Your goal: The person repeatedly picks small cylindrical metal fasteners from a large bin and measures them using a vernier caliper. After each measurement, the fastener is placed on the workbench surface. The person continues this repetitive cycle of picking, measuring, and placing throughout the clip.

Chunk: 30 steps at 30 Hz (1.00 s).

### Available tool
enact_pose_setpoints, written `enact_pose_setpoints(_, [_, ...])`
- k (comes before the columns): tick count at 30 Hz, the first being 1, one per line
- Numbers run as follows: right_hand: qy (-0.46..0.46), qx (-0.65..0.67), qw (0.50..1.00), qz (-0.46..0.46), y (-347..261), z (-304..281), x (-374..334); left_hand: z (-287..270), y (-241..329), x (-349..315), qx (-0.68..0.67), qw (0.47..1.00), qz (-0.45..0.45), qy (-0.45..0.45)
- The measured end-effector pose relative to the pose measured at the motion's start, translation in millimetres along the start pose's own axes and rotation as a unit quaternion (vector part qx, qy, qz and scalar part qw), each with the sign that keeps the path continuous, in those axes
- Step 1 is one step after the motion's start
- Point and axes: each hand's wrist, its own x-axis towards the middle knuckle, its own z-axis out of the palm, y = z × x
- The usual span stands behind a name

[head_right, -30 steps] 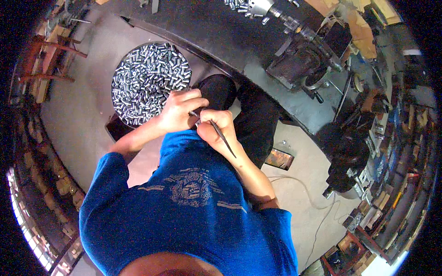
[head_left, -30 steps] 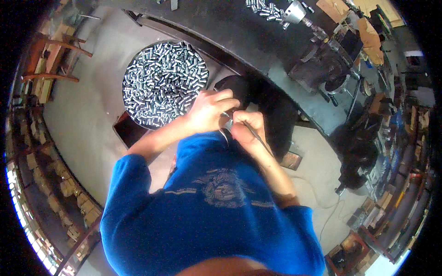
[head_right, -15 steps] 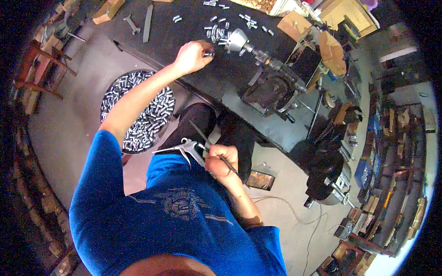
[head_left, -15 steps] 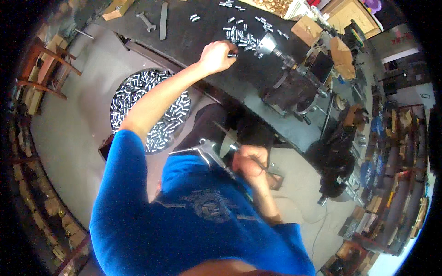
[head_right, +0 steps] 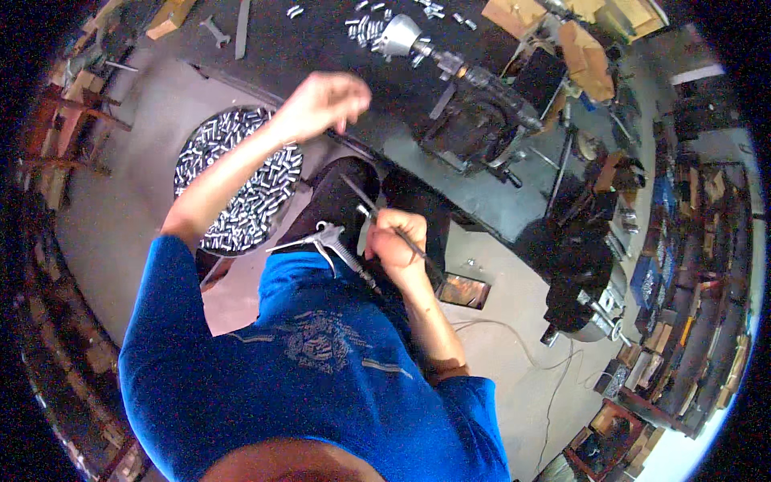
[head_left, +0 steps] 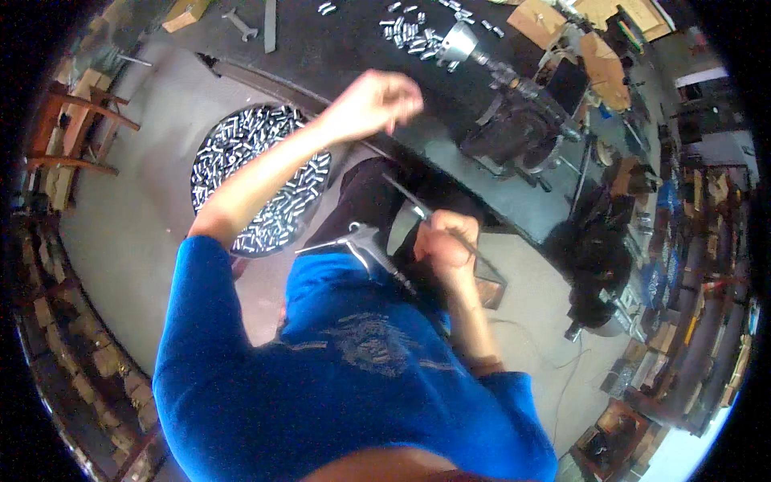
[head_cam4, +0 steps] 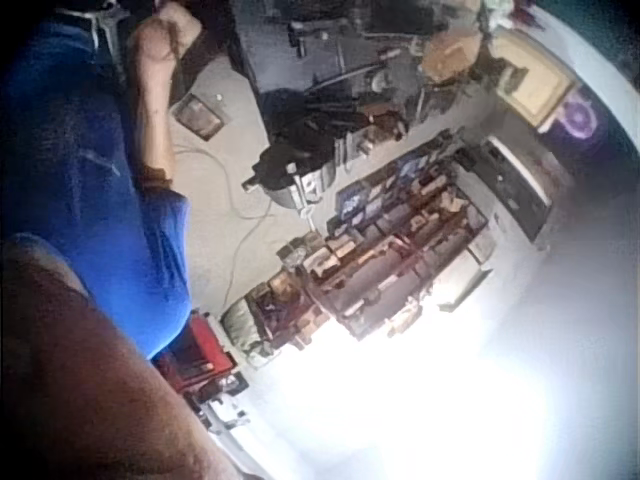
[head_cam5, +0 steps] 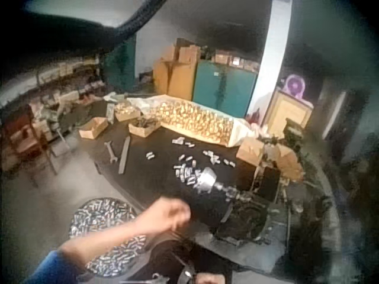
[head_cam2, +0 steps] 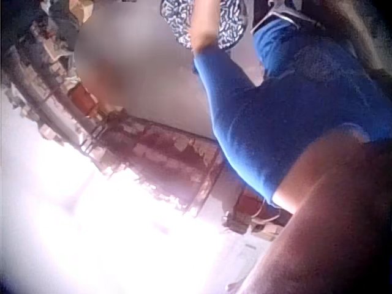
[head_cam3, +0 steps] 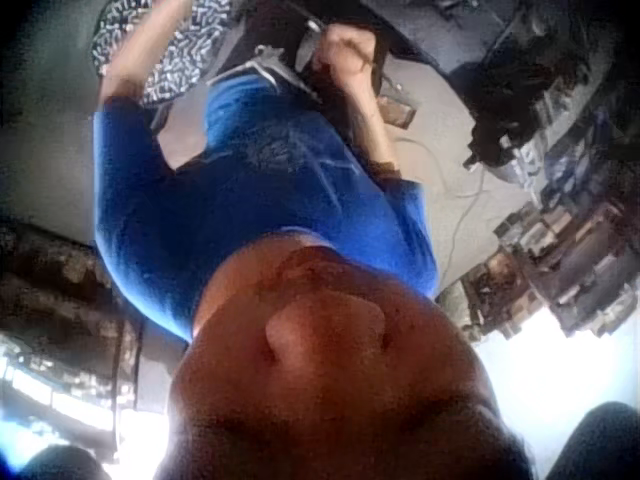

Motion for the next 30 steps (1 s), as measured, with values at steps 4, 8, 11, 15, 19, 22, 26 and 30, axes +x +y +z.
enact_pose_setpoints(4, [-0.037, -0.002, 0.999, -0.005, 5, 9, 6, 39, 13, -95, -0.189, 0.967, -0.15, -0.08])
enact_pose_setpoints(8, [-0.055, 0.001, 0.998, -0.016, 24, 16, 10, 69, 5, -120, -0.283, 0.953, -0.102, -0.026])
enact_pose_setpoints(11, [-0.049, 0.001, 0.999, 0.005, 19, 18, 8, 78, -1, -125, -0.371, 0.924, -0.088, 0.006])
enact_pose_setpoints(15, [-0.046, 0.011, 0.999, -0.012, 17, 18, 4, 76, -6, -129, -0.519, 0.843, -0.143, -0.006])
enact_pose_setpoints(19, [-0.016, -0.01, 1.0, -0.016, 18, 23, 2, 74, -24, -142, -0.501, 0.846, -0.147, 0.106])
enact_pose_setpoints(22, [-0.037, -0.052, 0.995, -0.077, 35, 20, 6, 85, -10, -163, -0.381, 0.915, -0.093, 0.098])
enact_pose_setpoints(26, [-0.06, -0.064, 0.993, -0.081, 32, 32, 2, 94, -4, -165, -0.313, 0.935, -0.092, 0.141])
enact_pose_setpoints(30, [-0.068, -0.024, 0.996, -0.054, 46, 44, -6, 113, -25, -164, -0.425, 0.891, -0.102, 0.125])
